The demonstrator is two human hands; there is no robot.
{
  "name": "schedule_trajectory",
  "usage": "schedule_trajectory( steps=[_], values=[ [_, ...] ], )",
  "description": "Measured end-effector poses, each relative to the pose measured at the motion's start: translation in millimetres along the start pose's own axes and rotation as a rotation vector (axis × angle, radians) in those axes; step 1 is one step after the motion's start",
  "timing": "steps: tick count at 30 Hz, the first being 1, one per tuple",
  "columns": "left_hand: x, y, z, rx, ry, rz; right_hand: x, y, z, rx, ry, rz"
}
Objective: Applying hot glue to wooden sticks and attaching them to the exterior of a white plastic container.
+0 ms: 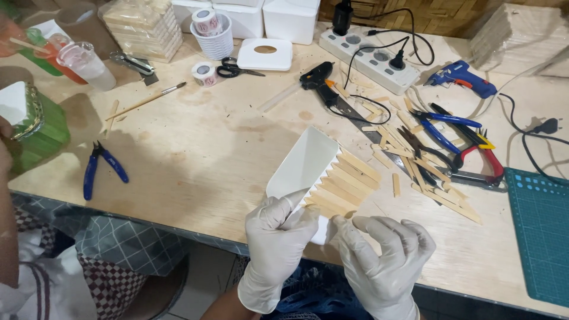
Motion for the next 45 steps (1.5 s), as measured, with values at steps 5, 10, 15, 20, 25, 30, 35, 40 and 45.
schedule_trajectory(
  steps=[5, 10, 15, 20, 25, 30, 35, 40, 45],
  values=[
    [-11.2, -1.2, 3.1, -0.005, 0.122, 0.027, -6.2, 6.9, -7.4, 0.062, -0.06, 0.057],
    [-17.6, 4.1, 5.4, 0.038, 0.282, 0.03, -8.1, 5.8, -13.1, 0.07, -0.111, 0.105],
    [-28.4, 5.7, 4.5, 0.125, 0.049, 0.075, 1.5, 1.9, 10.4, 0.126, -0.071, 0.041],
    [-20.3, 8.1, 2.1, 0.109, 0.074, 0.133, 1.3, -3.5, 8.2, 0.102, -0.058, 0.038],
    [-14.6, 7.0, 5.9, 0.06, 0.159, 0.138, -8.7, -5.0, 1.4, 0.149, -0.082, 0.062],
    [-24.1, 6.0, 28.2, -0.129, -0.739, 0.5, -57.3, -7.8, -36.1, 0.031, -0.174, 0.177],
    [-7.9, -12.6, 49.3, -0.12, -0.847, 0.955, -98.1, -2.0, -14.2, 0.293, -0.123, -0.126],
    [-0.9, -43.0, 60.6, -0.153, -1.103, 1.037, -149.4, -23.2, 3.2, 0.362, 0.068, -0.237],
    [29.5, -63.6, 71.6, 0.022, -1.052, 1.254, -185.1, -55.0, 21.6, 0.402, 0.183, -0.24]
  ],
)
Point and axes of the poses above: each hand's wrist, its own z-axis towards the middle knuckle, its own y-axis out of the back of the hand, x = y × z, the point moved 1 cm from there along z, towards the middle knuckle, and after that the axes turned 9 degrees about -x, right-handed, at the moved point
